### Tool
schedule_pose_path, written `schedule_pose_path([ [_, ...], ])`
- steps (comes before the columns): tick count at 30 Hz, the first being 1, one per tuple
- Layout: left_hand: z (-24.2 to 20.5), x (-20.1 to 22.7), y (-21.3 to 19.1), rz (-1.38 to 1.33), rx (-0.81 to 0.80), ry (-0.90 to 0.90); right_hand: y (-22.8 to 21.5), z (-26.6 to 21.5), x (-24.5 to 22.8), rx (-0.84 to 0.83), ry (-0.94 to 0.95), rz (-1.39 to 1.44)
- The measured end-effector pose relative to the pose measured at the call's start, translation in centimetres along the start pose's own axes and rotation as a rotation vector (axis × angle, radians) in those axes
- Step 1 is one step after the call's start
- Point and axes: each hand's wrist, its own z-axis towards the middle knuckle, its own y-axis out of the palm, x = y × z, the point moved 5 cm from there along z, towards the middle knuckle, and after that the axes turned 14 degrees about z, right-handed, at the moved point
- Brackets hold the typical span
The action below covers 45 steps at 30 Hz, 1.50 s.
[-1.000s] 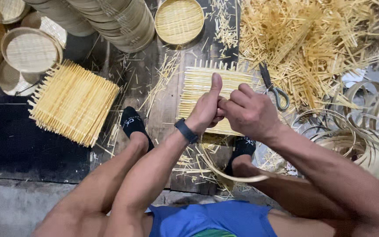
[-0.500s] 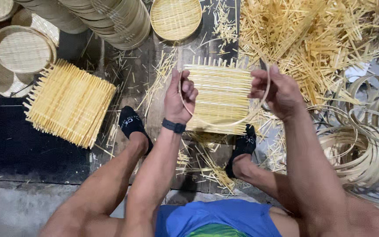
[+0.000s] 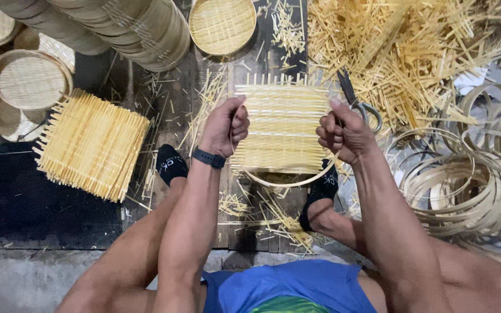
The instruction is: The person assembles bamboo basket lids by placing a woven mat onto a wooden mold, securing it with a bamboo hoop, and trimming the excess material with shears.
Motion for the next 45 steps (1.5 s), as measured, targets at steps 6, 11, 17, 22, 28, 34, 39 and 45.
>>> schedule_pose_path([
  [6, 0.5, -1.2, -1.4, -0.109, 0.086, 0.208, -0.7, 0.2, 0.8, 0.065, 0.039, -0.096],
  [11, 1.2, -2.7, -2.3, -0.249, 0.127, 0.150, -2.0, -0.4, -0.3, 0.273, -0.128, -0.343],
  [17, 3.6, -8.1, -7.1, 0.198, 0.567, 0.387, -7.3, 1.4, 1.0, 0.596, -0.260, -0.809],
  [22, 5.3, -10.0, -10.5, 1.135, 0.865, 0.544, -10.1, 3.1, 2.9, 0.603, -0.526, -1.223],
  [28, 5.6, -10.3, -10.6, 1.253, 0.783, 0.411, -10.3, 2.9, 4.2, 0.626, -0.664, -1.382],
  [34, 6.1, -9.1, -10.9, 1.291, 0.745, 0.366, -10.0, 3.0, 3.3, 0.726, -0.526, -1.270],
  [39, 6.7, -9.7, -11.7, 1.203, 0.759, 0.320, -10.2, 2.8, 3.7, 0.688, -0.534, -1.218],
  [45, 7.2, -10.0, -12.2, 1.166, 0.793, 0.302, -11.5, 3.5, 3.9, 0.718, -0.555, -1.244],
])
